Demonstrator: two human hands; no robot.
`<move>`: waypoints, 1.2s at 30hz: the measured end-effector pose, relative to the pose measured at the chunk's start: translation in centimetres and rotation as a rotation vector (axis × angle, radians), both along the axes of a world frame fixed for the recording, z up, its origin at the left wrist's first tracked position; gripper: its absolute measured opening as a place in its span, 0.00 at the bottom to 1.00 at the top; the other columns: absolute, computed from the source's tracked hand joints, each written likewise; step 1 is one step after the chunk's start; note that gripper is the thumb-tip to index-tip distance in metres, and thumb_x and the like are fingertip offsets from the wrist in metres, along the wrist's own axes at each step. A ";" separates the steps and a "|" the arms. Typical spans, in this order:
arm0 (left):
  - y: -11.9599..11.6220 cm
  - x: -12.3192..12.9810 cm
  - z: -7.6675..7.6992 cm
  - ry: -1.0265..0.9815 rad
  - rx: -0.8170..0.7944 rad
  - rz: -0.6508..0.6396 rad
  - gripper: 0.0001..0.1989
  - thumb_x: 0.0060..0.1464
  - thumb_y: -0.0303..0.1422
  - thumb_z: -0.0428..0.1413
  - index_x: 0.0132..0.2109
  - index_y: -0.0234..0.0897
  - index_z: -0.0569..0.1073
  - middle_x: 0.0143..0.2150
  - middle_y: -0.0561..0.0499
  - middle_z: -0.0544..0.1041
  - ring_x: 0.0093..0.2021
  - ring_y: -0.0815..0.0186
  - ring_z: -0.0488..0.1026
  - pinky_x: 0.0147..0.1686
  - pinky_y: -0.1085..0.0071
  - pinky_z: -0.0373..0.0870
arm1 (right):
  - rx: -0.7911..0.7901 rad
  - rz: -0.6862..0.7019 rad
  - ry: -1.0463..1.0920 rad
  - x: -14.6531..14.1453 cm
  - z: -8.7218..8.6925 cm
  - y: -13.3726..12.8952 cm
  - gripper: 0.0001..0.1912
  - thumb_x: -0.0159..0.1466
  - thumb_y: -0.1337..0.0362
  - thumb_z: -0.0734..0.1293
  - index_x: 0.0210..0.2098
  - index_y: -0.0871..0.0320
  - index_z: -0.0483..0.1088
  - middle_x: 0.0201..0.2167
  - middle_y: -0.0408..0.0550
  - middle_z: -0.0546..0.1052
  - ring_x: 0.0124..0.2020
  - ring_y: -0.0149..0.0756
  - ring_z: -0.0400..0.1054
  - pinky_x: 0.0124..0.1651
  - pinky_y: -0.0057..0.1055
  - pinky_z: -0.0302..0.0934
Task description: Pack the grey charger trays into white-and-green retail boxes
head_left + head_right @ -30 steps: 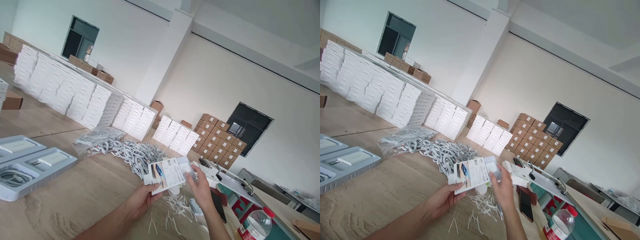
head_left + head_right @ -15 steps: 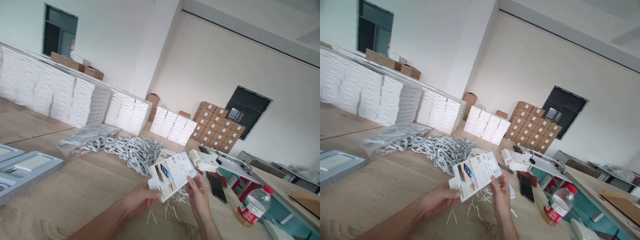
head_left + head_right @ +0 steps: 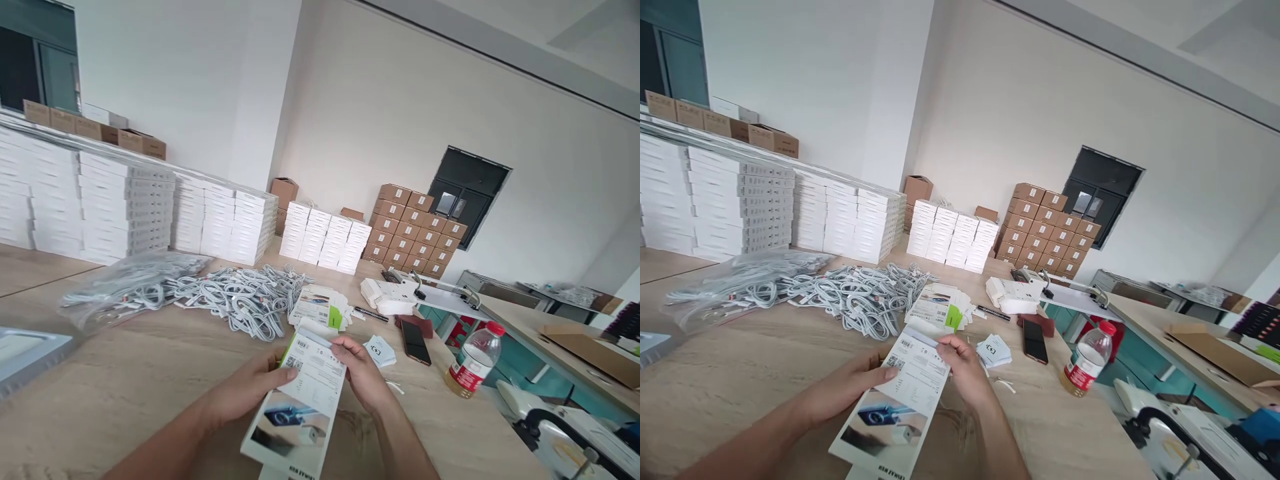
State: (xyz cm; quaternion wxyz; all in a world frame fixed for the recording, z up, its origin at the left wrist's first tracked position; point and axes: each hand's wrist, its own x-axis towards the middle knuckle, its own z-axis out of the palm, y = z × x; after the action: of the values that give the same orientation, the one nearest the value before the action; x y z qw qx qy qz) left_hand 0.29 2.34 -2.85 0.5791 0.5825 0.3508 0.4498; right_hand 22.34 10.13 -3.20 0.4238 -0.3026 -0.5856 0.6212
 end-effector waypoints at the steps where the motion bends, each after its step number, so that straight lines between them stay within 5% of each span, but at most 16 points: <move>1: 0.0 0.0 0.0 0.016 0.028 0.037 0.25 0.56 0.42 0.60 0.59 0.40 0.71 0.55 0.45 0.78 0.55 0.49 0.73 0.52 0.57 0.69 | 0.007 0.004 -0.002 0.0 -0.1 0.1 0.14 0.56 0.51 0.73 0.36 0.54 0.77 0.28 0.42 0.77 0.30 0.34 0.67 0.36 0.30 0.58; 5: -0.1 0.4 0.1 -0.008 0.008 0.153 0.36 0.56 0.44 0.60 0.67 0.43 0.57 0.54 0.44 0.77 0.53 0.50 0.74 0.50 0.57 0.72 | 0.079 -0.053 0.053 -0.1 0.1 0.3 0.20 0.56 0.51 0.73 0.46 0.50 0.76 0.38 0.43 0.79 0.39 0.38 0.70 0.45 0.35 0.61; 9: -0.5 0.6 0.2 -0.073 0.015 0.208 0.43 0.56 0.44 0.60 0.69 0.47 0.44 0.53 0.44 0.76 0.48 0.52 0.76 0.46 0.57 0.74 | 0.148 -0.071 0.027 -0.3 0.3 -0.1 0.15 0.56 0.50 0.73 0.39 0.51 0.78 0.44 0.45 0.78 0.42 0.39 0.69 0.44 0.34 0.62; 17: -1.0 0.3 0.6 -0.051 0.022 0.119 0.36 0.57 0.41 0.60 0.67 0.47 0.54 0.49 0.47 0.78 0.45 0.54 0.77 0.43 0.62 0.73 | 0.074 -0.052 -0.030 0.8 0.9 0.1 0.19 0.53 0.50 0.75 0.40 0.53 0.79 0.36 0.44 0.80 0.37 0.37 0.71 0.44 0.33 0.63; 23: -0.8 -0.7 0.9 0.008 -0.053 0.100 0.34 0.54 0.40 0.62 0.65 0.45 0.62 0.45 0.48 0.79 0.42 0.56 0.76 0.40 0.66 0.70 | 0.312 0.149 -0.333 1.0 1.6 -0.6 0.15 0.62 0.51 0.67 0.35 0.55 0.80 0.37 0.47 0.81 0.41 0.42 0.73 0.46 0.37 0.63; 28: -0.4 -1.9 1.4 0.054 -0.142 0.040 0.35 0.52 0.39 0.63 0.65 0.44 0.62 0.48 0.47 0.80 0.47 0.52 0.77 0.43 0.63 0.71 | 0.525 -0.156 -0.498 1.2 0.9 0.4 0.12 0.62 0.59 0.64 0.30 0.55 0.78 0.47 0.50 0.79 0.48 0.45 0.72 0.52 0.38 0.61; 32: -0.4 -4.2 2.1 -0.010 -0.238 -0.067 0.31 0.50 0.36 0.65 0.61 0.42 0.68 0.48 0.45 0.81 0.50 0.49 0.77 0.46 0.59 0.73 | 0.425 -0.461 -0.520 4.6 0.6 2.8 0.16 0.60 0.53 0.62 0.30 0.56 0.77 0.31 0.50 0.80 0.34 0.43 0.71 0.39 0.36 0.62; 36: -0.3 -6.4 2.6 -0.106 -0.212 0.069 0.25 0.52 0.37 0.63 0.57 0.42 0.71 0.45 0.46 0.82 0.44 0.52 0.80 0.41 0.61 0.75 | 0.351 -0.486 -0.519 7.1 0.4 3.8 0.21 0.59 0.49 0.60 0.24 0.57 0.73 0.18 0.45 0.71 0.23 0.36 0.62 0.26 0.31 0.56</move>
State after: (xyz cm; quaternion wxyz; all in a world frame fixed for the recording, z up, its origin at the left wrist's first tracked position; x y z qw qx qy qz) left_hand -6.13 2.01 -0.27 0.6393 0.4809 0.3853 0.4599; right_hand 29.40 13.91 -2.76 0.4418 -0.5024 -0.6818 0.2960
